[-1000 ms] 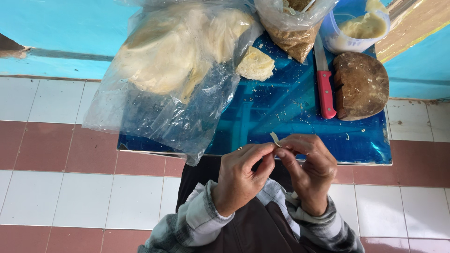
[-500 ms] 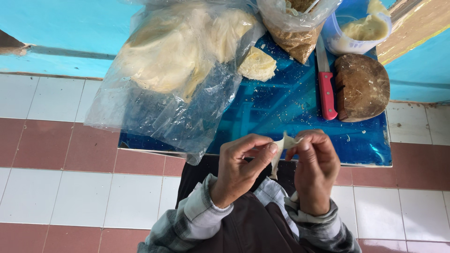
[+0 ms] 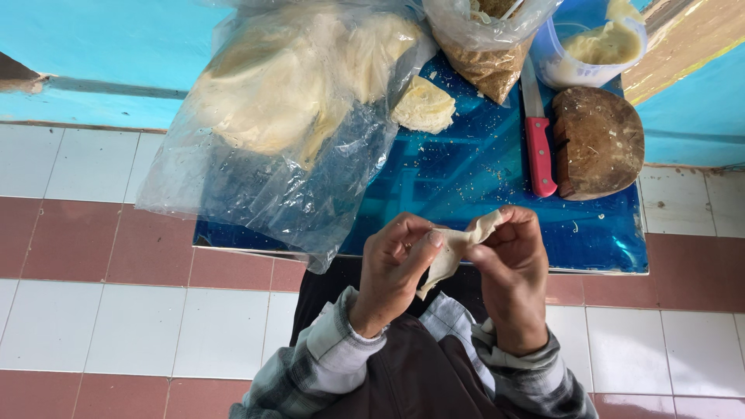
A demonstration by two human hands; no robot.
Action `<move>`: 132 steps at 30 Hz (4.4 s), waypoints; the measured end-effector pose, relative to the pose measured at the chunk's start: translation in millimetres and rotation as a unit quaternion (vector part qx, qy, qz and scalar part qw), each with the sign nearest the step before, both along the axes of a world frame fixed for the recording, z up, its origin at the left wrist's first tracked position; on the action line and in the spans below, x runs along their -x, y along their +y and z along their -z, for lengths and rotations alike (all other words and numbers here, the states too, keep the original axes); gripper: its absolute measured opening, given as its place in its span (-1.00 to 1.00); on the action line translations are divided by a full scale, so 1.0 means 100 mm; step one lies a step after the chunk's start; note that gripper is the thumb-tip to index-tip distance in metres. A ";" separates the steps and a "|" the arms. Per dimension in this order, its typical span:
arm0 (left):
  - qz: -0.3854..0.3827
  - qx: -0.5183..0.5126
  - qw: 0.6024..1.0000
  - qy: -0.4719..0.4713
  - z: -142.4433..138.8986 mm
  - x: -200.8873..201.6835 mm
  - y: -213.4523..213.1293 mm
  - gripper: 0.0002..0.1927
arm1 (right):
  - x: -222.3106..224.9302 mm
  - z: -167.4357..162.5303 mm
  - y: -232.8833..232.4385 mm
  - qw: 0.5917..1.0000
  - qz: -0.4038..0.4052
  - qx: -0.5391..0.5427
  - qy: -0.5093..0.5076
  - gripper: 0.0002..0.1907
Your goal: The person sits at a low table and shapes pieces of dough by hand, flattening them into small rounds. They spoon brown sugar filling from a plastic bag onto a dough piece, then pinch and fold the dough closed over the filling, setting finished pieces aside on the table.
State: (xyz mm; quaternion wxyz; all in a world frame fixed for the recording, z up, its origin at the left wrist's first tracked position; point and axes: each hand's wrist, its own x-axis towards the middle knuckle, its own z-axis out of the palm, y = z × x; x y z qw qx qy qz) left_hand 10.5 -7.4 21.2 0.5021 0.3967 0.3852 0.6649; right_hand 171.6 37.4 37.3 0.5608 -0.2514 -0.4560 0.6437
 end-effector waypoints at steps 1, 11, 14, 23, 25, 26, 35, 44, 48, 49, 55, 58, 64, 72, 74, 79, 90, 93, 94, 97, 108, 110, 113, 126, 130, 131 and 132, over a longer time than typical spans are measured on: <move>-0.006 0.013 1.000 0.010 0.01 0.00 0.00 -0.85 | 0.02 0.00 -0.01 0.998 0.038 -0.014 -0.047 -0.59; 0.070 0.039 0.997 -0.017 -0.12 0.09 0.10 -0.73 | -0.08 -0.01 -0.01 0.976 0.103 -0.071 -0.177 -0.58; 0.085 0.017 0.995 0.041 -0.17 0.09 0.13 -0.70 | -0.12 0.00 0.06 0.996 0.032 -0.010 -0.084 -0.60; 0.156 0.017 0.987 0.038 -0.14 0.24 0.21 -0.58 | -0.20 -0.05 0.28 0.988 -0.112 0.101 -0.003 -0.54; 0.131 -0.002 0.990 0.047 -0.14 0.20 0.23 -0.57 | -0.13 0.03 0.22 0.991 -0.075 0.097 -0.056 -0.45; 0.123 0.001 0.991 0.046 -0.14 0.17 0.23 -0.57 | -0.11 0.06 0.20 0.990 -0.057 0.096 -0.082 -0.41; -0.111 -0.053 0.949 0.290 0.06 0.13 0.46 -0.71 | -0.06 -0.08 0.69 0.698 0.310 -0.428 -0.484 -0.71; -0.118 0.016 0.953 0.280 0.18 0.21 0.35 -0.74 | 0.28 0.14 0.10 0.656 0.167 -0.446 -0.585 -0.52; -0.207 -0.107 0.856 0.462 0.13 0.19 0.31 -0.70 | 0.34 0.06 -0.06 0.663 0.171 -0.431 -0.588 -0.48; -0.200 -0.100 0.854 0.469 0.13 0.19 0.31 -0.67 | 0.34 0.02 -0.06 0.673 0.168 -0.424 -0.582 -0.48; -0.201 -0.034 0.855 0.477 0.19 0.22 0.41 -0.65 | 0.06 0.02 0.16 0.672 0.161 -0.400 -0.602 -0.64; -0.195 -0.022 0.862 0.468 0.20 0.23 0.46 -0.65 | -0.13 0.03 0.38 0.670 0.120 -0.421 -0.599 -0.67; -0.179 -0.033 0.875 0.448 0.10 0.24 0.38 -0.59 | -0.86 -0.60 2.05 0.513 0.208 -0.416 -0.721 -0.75; -0.071 -0.221 0.755 0.613 0.03 0.14 0.29 -0.50 | -1.06 -0.25 3.50 0.395 0.021 -0.287 -0.873 -0.38; -0.054 -0.204 0.756 0.619 0.08 0.18 0.29 -0.56 | -1.14 -0.26 3.55 0.431 0.017 -0.274 -0.859 -0.41; -0.032 -0.195 0.751 0.629 0.19 0.27 0.31 -0.79 | -1.26 -0.26 3.53 0.528 0.022 -0.299 -0.795 -0.62; -0.062 -0.184 0.745 0.638 0.16 0.24 0.32 -0.67 | -0.82 -0.79 2.34 0.770 -0.026 -0.311 -0.557 -0.59; -0.074 -0.181 0.741 0.642 0.14 0.24 0.29 -0.69 | -0.43 -0.42 1.50 0.734 -0.102 -0.379 -0.554 -0.50; -0.072 -0.175 0.745 0.640 0.14 0.22 0.27 -0.69 | -0.32 -0.29 1.30 0.728 -0.103 -0.398 -0.549 -0.52; -0.070 -0.155 0.749 0.641 0.13 0.20 0.23 -0.68 | -0.11 -0.04 1.02 0.692 -0.041 -0.427 -0.581 -0.52; -0.087 -0.148 0.751 0.638 0.16 0.18 0.22 -0.63 | -0.11 -0.03 0.92 0.404 0.101 -0.549 -0.725 -0.48; -0.082 -0.150 0.750 0.638 0.17 0.18 0.22 -0.63 | -0.13 -0.04 0.96 0.400 0.106 -0.541 -0.732 -0.53; -0.082 -0.144 0.752 0.638 0.18 0.17 0.22 -0.63 | -0.09 -0.02 0.95 0.448 0.050 -0.566 -0.691 -0.49; -0.081 -0.147 0.765 0.621 0.16 0.20 0.22 -0.64 | -0.30 -0.09 0.99 0.407 0.064 -0.522 -0.747 -0.39; -0.083 -0.146 0.762 0.626 0.14 0.21 0.20 -0.65 | -0.24 0.01 0.78 0.468 0.032 -0.526 -0.709 -0.33; -0.087 -0.146 0.763 0.624 0.14 0.21 0.19 -0.63 | -0.24 0.02 0.73 0.470 0.012 -0.515 -0.717 -0.32; -0.092 -0.144 0.765 0.621 0.13 0.21 0.19 -0.62 | -0.27 0.00 0.73 0.473 0.029 -0.521 -0.711 -0.39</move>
